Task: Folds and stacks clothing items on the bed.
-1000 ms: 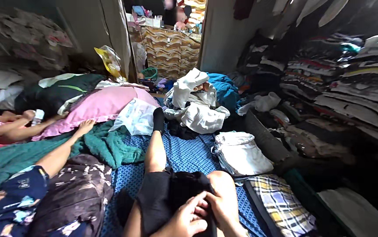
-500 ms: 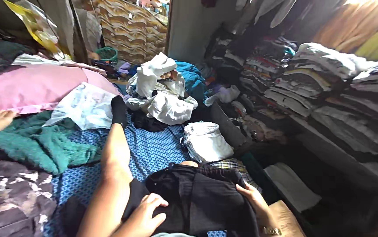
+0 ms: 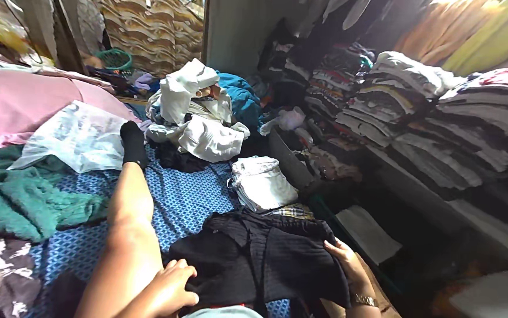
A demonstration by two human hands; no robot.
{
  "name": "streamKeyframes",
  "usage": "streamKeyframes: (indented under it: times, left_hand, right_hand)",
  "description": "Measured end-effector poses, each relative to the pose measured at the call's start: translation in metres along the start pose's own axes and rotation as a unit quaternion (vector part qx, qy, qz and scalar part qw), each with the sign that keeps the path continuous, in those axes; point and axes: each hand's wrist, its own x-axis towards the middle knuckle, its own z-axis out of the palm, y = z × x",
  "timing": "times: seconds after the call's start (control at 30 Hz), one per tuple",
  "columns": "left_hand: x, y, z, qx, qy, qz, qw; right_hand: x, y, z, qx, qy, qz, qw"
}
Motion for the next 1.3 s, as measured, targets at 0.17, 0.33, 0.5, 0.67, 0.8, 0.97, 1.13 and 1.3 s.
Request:
streamKeyframes:
  times: [0.17, 0.33, 0.5, 0.67, 0.8, 0.97, 1.13, 1.3]
  left_hand:
    - [-0.004, -0.001, -0.005, 0.095, -0.046, 0.004, 0.994]
    - [-0.001, -0.024, -0.002, 0.033, 0.022, 0.123, 0.992]
    - [-0.001, -0.027, -0.026, -0.171, -0.008, 0.188, 0.967]
    - [0.026, -0.013, -0.035, -0.058, -0.042, 0.077, 0.995]
    - [0.03, -0.016, -0.033, -0.15, -0.061, 0.109, 0.981]
    - [0.035, -0.01, -0.028, -0.157, 0.014, 0.095, 0.983]
    - [0.037, 0.002, -0.03, -0.073, 0.027, 0.065, 0.995]
    - [0.048, 0.023, -0.062, -0.057, 0.086, 0.03, 0.994]
  right_hand:
    - [-0.003, -0.001, 0.001, 0.0, 0.01, 0.003, 1.0]
    - [0.002, 0.013, -0.008, 0.013, 0.022, 0.002, 1.0]
    - [0.0, 0.016, -0.006, 0.022, 0.044, 0.003, 0.999]
    - [0.002, 0.02, -0.012, 0.034, 0.03, -0.005, 0.999]
    - [-0.007, 0.016, -0.016, 0.017, 0.052, 0.0, 0.998]
    - [-0.016, 0.013, -0.024, -0.006, 0.078, 0.026, 0.997]
    - [-0.015, 0.023, -0.026, 0.014, 0.062, 0.017, 0.998]
    - [-0.017, 0.011, -0.022, 0.001, 0.055, 0.018, 0.998]
